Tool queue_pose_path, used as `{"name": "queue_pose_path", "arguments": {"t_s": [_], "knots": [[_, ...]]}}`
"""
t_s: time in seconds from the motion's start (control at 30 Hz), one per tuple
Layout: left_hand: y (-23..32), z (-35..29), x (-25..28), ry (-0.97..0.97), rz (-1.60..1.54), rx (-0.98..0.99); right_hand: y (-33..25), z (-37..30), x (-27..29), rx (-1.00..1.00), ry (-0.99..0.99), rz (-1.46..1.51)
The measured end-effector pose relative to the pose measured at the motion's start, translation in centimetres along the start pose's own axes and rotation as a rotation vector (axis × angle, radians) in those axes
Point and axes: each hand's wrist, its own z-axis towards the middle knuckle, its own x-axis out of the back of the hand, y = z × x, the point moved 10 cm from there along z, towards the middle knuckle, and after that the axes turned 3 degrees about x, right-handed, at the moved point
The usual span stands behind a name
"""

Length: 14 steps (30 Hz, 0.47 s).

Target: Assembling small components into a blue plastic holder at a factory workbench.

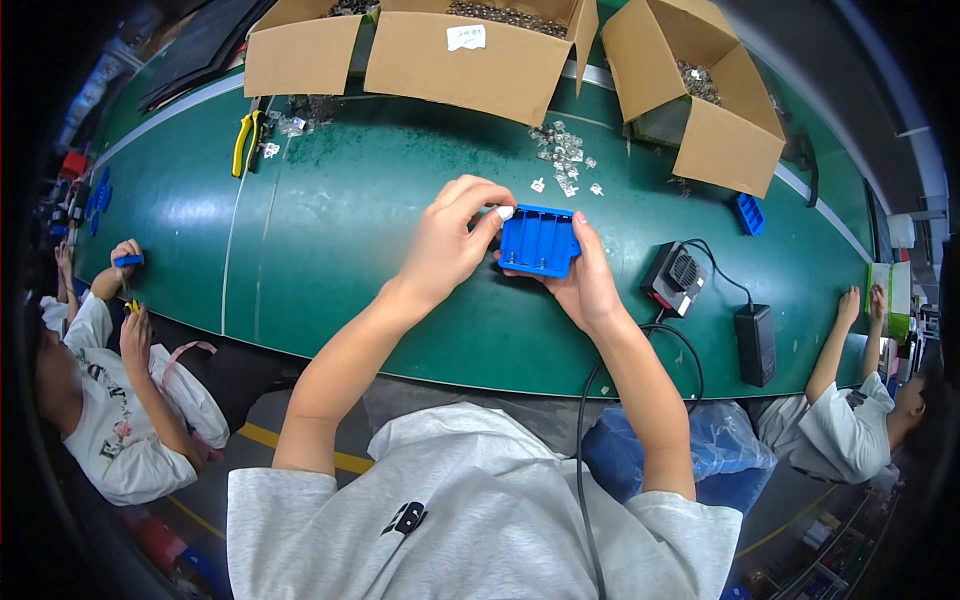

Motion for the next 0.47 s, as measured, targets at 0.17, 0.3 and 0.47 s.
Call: {"name": "queue_pose_path", "arguments": {"t_s": [0.17, 0.3, 0.47], "knots": [[-0.1, -0.1, -0.2, 0.007, -0.004, 0.031, 0.0, 0.2, 0.4, 0.048, 0.001, -0.046], [-2.2, -0.3, -0.9, -0.034, -0.206, 0.211, -0.4, 0.1, 0.4, 0.106, 0.008, -0.09], [-4.4, -0.8, -2.1, -0.132, -0.453, 0.449, 0.0, 0.4, 0.6, 0.132, -0.02, -0.257]]}}
